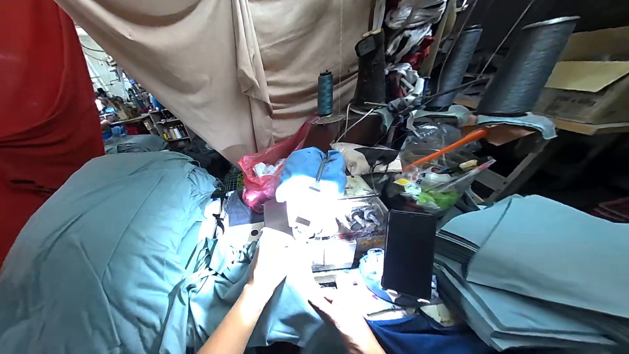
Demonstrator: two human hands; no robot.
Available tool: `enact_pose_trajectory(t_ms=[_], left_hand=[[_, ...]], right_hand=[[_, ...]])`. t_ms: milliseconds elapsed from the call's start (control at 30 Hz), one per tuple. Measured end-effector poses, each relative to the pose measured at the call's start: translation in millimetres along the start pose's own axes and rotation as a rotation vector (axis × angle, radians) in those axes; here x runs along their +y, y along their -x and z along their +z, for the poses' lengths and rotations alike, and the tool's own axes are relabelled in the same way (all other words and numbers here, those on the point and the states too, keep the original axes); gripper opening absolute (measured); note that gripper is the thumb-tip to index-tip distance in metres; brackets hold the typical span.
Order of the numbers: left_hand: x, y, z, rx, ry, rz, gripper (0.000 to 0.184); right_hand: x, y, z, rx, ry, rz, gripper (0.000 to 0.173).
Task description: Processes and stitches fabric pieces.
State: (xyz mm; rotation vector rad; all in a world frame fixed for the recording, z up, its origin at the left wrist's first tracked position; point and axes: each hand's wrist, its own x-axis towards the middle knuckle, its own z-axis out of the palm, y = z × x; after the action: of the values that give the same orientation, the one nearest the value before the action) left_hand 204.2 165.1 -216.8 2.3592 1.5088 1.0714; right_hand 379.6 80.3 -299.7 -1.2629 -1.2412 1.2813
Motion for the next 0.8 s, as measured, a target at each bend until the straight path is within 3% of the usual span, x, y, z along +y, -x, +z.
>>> enact_pose_trajectory(t_ms=[133,433,700,800], left_hand=[[3,9,-1,-0.003,-0.018,-0.004,0.018],[2,-1,2,-0.059,-0.010,-0.173,0.021],[-1,-11,3,-0.064,0.011,-0.178,0.021],[-1,-21,-6,-0.171,0.054,-0.243,0.026]], right_hand=[[-1,15,2,-0.007,-0.066,0.006,0.009],[-2,11,5,0.024,-0.072,0.004,0.011],[-14,9,10,0.063,-0.068,-0.001,0.011],[-19,9,16,0.119,-0.029,-0.020,0.013]])
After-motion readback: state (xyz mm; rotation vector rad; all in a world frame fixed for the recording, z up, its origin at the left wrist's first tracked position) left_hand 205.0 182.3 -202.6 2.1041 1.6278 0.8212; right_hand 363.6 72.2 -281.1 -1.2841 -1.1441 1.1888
